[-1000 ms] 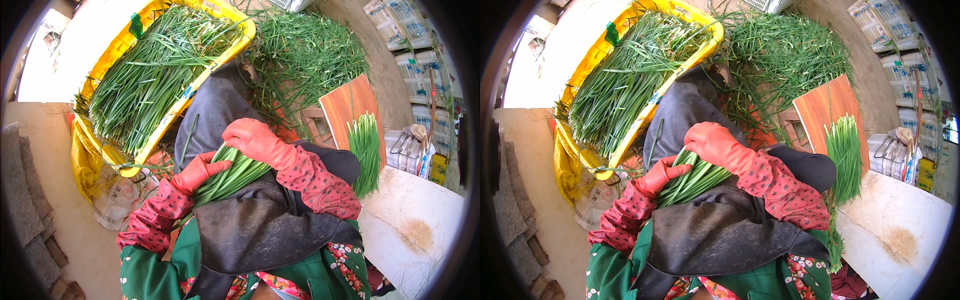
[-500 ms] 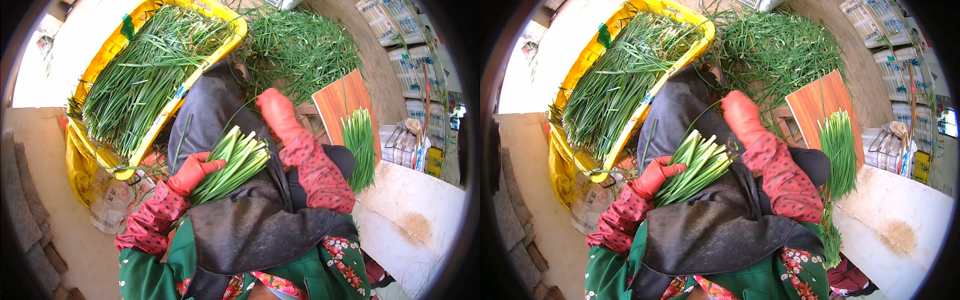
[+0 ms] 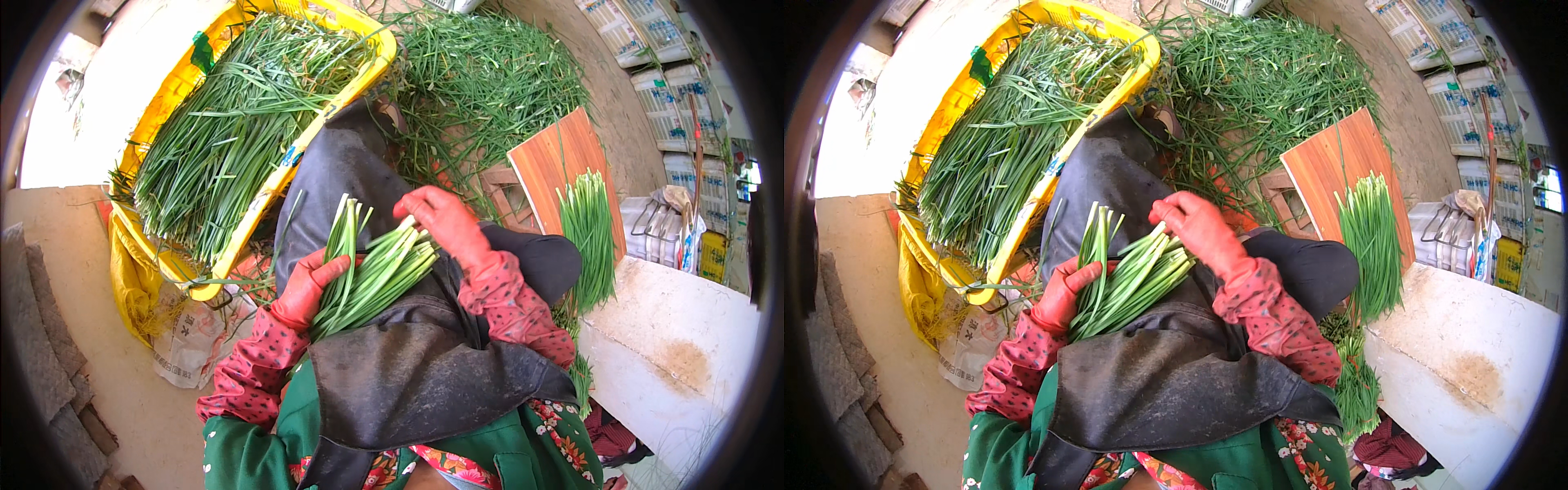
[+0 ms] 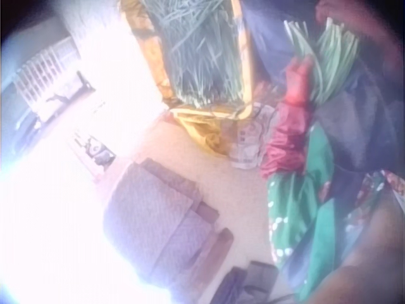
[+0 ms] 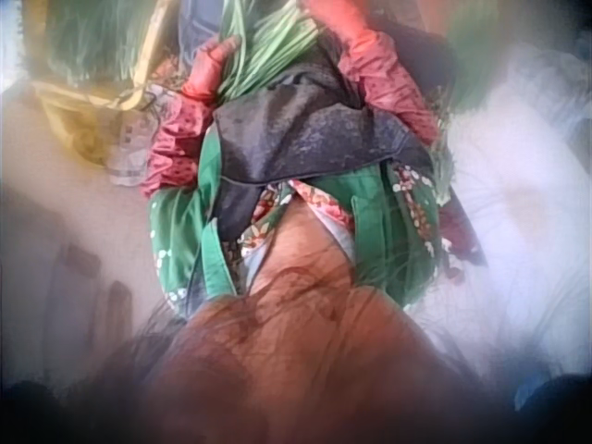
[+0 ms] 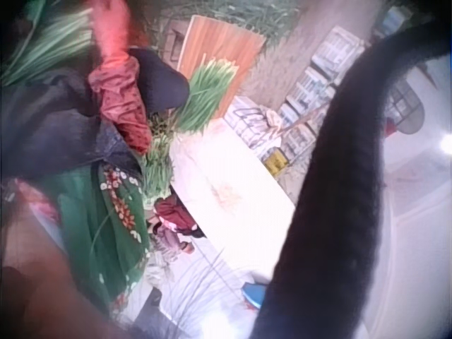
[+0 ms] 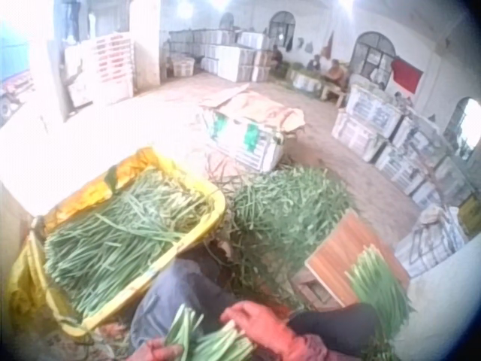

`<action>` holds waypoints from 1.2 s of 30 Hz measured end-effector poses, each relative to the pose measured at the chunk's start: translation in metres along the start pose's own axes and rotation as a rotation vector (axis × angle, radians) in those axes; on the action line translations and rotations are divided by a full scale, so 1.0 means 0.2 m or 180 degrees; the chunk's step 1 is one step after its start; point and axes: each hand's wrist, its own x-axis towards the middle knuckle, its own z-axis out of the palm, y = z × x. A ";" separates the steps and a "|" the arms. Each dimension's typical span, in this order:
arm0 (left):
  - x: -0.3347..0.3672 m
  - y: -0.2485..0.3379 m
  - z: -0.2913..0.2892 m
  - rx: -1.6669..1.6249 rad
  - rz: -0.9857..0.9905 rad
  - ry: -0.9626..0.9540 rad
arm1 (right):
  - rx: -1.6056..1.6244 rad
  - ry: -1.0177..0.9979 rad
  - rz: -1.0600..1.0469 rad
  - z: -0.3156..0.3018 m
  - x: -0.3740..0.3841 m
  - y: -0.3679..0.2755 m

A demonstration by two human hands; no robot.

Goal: The person sorts bunches of green vegetables by hand and then ties them together with a red string on a wooden board.

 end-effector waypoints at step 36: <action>0.07 0.02 0.06 0.0156 -0.0143 -0.0056 | 0.0616 0.0241 -0.0213 0.11 -0.05 0.06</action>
